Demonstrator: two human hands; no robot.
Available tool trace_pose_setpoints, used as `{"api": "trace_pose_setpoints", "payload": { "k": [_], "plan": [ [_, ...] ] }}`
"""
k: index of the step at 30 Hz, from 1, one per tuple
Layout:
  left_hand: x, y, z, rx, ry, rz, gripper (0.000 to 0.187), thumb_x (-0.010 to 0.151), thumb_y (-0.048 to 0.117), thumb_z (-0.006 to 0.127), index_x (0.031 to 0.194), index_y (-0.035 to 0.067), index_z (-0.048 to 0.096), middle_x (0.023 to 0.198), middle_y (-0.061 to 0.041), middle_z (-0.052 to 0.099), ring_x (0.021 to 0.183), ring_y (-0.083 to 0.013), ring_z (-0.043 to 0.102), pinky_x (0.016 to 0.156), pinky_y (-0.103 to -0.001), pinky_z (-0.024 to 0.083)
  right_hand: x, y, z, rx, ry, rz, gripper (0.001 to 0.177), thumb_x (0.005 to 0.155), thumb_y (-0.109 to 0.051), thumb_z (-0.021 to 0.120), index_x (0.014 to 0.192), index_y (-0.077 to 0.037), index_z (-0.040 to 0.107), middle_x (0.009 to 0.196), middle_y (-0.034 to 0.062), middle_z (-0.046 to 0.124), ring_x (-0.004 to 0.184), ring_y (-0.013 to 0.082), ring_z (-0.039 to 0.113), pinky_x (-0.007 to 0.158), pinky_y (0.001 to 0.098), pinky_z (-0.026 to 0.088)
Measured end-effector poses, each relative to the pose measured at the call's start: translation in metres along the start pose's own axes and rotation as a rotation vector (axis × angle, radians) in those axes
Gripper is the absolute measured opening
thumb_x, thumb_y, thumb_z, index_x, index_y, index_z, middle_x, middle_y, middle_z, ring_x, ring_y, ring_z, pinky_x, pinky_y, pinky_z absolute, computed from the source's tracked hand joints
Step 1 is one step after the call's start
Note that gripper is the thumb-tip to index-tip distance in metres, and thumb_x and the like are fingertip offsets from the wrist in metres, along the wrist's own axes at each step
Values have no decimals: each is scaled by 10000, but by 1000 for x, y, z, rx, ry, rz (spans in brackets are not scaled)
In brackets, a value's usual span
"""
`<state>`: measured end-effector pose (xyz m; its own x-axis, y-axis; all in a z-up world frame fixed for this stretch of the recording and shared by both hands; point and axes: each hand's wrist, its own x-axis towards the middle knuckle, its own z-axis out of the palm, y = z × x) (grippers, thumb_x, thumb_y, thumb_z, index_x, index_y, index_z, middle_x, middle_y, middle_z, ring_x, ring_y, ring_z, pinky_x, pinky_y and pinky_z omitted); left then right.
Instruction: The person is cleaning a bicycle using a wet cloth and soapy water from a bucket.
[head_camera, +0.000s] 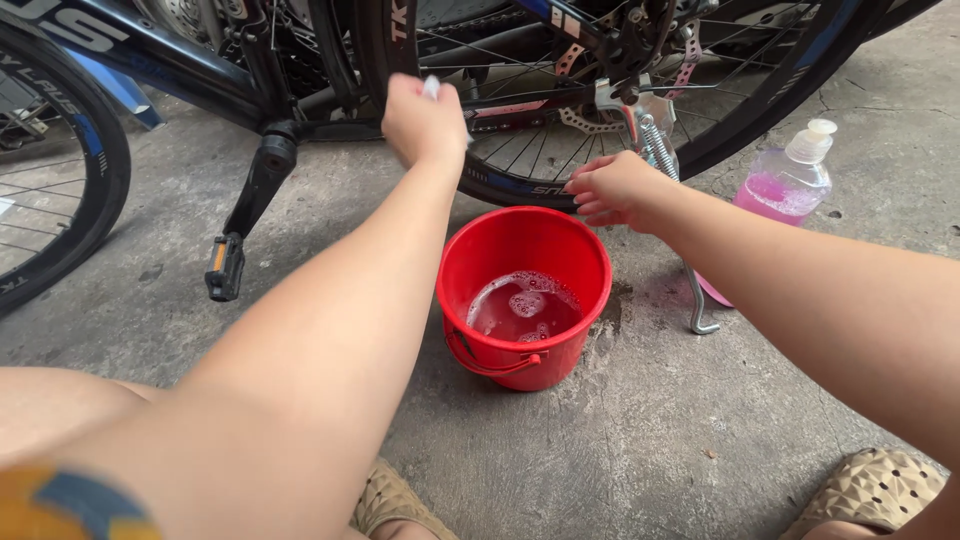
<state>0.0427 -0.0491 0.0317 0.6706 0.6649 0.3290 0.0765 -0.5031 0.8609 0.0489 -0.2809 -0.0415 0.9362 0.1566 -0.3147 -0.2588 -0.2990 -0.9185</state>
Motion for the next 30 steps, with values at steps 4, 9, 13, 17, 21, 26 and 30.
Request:
{"api": "trace_pose_setpoints", "payload": {
  "k": [4, 9, 13, 17, 21, 26, 30],
  "plan": [
    [-7, 7, 29, 14, 71, 214, 210, 868, 202, 723, 1012, 77, 635, 990, -116, 741, 930, -301, 747, 800, -427, 600, -8, -6, 0, 32, -6, 22, 290, 934, -185, 661, 1197, -63, 663, 960, 57, 665, 829, 189, 685, 774, 388, 633],
    [-20, 3, 56, 331, -393, 714, 66, 854, 109, 712, 902, 78, 678, 1030, -122, 731, 968, -346, 703, 789, -470, 562, -14, -11, -5, 94, -73, 35, 288, 937, -169, 645, 1204, -60, 644, 928, 67, 673, 829, 204, 705, 781, 389, 632],
    [23, -17, 24, 428, -380, 762, 132, 940, 148, 640, 1003, 74, 729, 1028, -160, 732, 949, -340, 720, 803, -474, 563, -14, -6, -6, 63, -99, 32, 237, 948, -161, 638, 1158, -53, 658, 898, 77, 683, 801, 198, 710, 760, 375, 636],
    [101, -67, -28, 836, -333, 753, 148, 922, 121, 673, 954, 33, 787, 930, -213, 738, 877, -363, 740, 755, -472, 592, -22, -8, -7, 36, -124, 38, 174, 940, -145, 642, 1087, -61, 681, 895, 70, 696, 760, 166, 716, 700, 339, 619],
    [141, -98, -65, 949, -293, 730, 120, 867, 81, 717, 912, -7, 785, 896, -239, 734, 835, -385, 735, 731, -468, 598, -26, -8, -5, 0, -125, 21, 171, 945, -146, 616, 1076, -63, 688, 877, 63, 718, 732, 153, 709, 678, 326, 614],
    [107, -78, -16, 836, -326, 873, 114, 908, 89, 693, 889, 32, 790, 842, -233, 729, 823, -393, 730, 741, -470, 591, -2, 17, 9, -257, -45, -89, 300, 894, -172, 710, 1153, -21, 730, 957, 114, 756, 829, 185, 717, 785, 362, 605],
    [58, -45, 14, 524, -374, 943, 113, 906, 97, 672, 852, 67, 767, 842, -199, 726, 814, -380, 720, 733, -472, 573, -29, 16, 26, -693, 87, -163, 662, 842, -301, 782, 1416, -69, 548, 1145, 182, 739, 1023, 293, 754, 948, 393, 575]
  ]
}}
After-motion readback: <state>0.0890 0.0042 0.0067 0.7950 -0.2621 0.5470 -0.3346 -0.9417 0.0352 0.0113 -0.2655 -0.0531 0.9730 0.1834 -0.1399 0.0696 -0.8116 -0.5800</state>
